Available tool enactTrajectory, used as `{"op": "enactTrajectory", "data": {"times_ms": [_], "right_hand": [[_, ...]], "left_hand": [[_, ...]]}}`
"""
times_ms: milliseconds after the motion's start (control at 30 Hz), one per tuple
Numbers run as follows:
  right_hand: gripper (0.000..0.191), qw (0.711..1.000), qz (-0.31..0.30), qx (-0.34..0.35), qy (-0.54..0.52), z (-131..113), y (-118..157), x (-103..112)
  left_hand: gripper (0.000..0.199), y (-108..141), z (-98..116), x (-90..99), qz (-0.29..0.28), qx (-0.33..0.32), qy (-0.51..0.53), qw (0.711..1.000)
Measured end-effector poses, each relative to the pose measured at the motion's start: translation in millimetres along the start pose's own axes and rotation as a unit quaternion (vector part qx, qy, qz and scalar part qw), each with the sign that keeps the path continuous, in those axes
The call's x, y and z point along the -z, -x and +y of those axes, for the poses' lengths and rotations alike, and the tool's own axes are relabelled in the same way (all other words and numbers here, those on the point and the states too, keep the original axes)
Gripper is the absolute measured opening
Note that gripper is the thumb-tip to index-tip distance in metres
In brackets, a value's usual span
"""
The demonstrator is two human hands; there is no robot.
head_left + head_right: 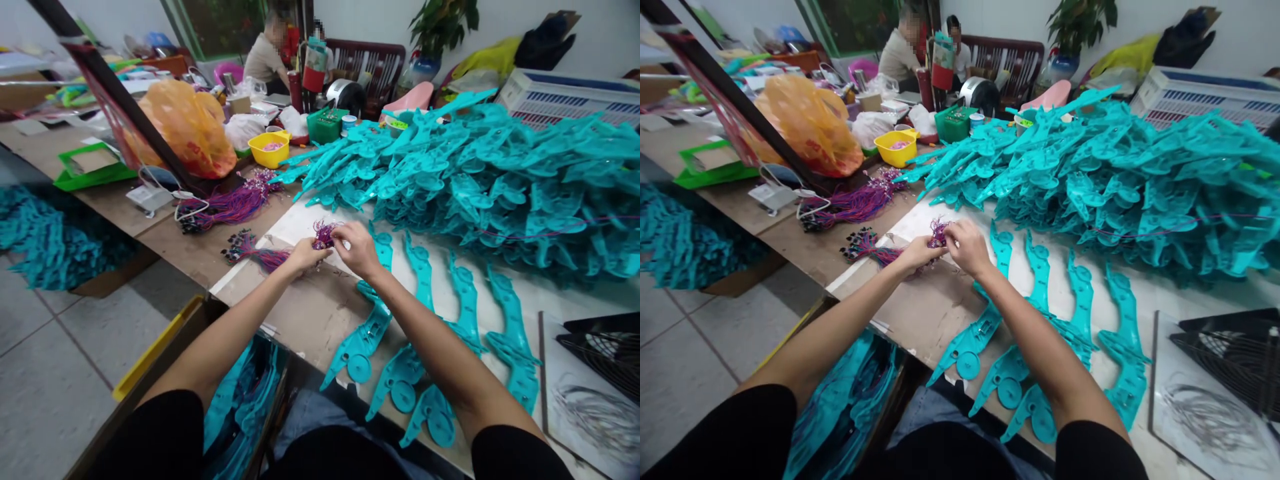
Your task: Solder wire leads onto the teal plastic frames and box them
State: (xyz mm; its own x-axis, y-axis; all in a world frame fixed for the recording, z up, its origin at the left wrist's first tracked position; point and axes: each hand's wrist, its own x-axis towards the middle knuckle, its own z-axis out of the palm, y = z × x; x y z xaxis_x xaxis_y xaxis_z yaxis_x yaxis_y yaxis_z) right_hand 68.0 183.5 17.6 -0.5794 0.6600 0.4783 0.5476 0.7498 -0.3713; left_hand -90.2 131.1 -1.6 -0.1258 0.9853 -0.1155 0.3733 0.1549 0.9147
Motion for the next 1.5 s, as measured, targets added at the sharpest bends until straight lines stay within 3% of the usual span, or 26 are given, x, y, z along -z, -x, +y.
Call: {"op": "enactTrajectory", "data": {"times_ms": [100,233,400,633,900,1067,1300,1500], "right_hand": [[0.021,0.997,-0.075,0.012,0.021,-8,4,-5],[0.022,0.995,-0.088,-0.006,0.056,-7,6,-16],[0.022,0.987,-0.131,0.014,0.094,-6,6,-13],[0.022,0.977,-0.17,0.058,0.118,-13,1,-11],[0.022,0.977,-0.18,0.085,0.072,-3,-13,-15],[0.023,0.977,-0.187,0.068,0.083,1,-10,-16],[0.019,0.959,-0.236,0.101,0.122,2,-5,-11],[0.019,0.958,-0.235,0.11,0.125,1,-1,-17]], "left_hand": [[0.018,6,3,-3.1,0.004,-0.011,0.006,1.0],[0.017,12,2,-0.3,0.008,-0.031,-0.001,0.999],[0.016,15,-3,-1.7,-0.003,-0.051,0.0,0.999],[0.014,15,-16,-2.4,-0.026,-0.034,0.086,0.995],[0.038,3,-33,-6.0,-0.015,-0.011,0.194,0.981],[0.03,4,-36,-9.0,-0.022,-0.039,0.178,0.983],[0.018,8,-34,-8.6,-0.031,-0.073,0.103,0.992],[0.019,6,-39,-8.2,-0.047,-0.082,0.083,0.992]]}}
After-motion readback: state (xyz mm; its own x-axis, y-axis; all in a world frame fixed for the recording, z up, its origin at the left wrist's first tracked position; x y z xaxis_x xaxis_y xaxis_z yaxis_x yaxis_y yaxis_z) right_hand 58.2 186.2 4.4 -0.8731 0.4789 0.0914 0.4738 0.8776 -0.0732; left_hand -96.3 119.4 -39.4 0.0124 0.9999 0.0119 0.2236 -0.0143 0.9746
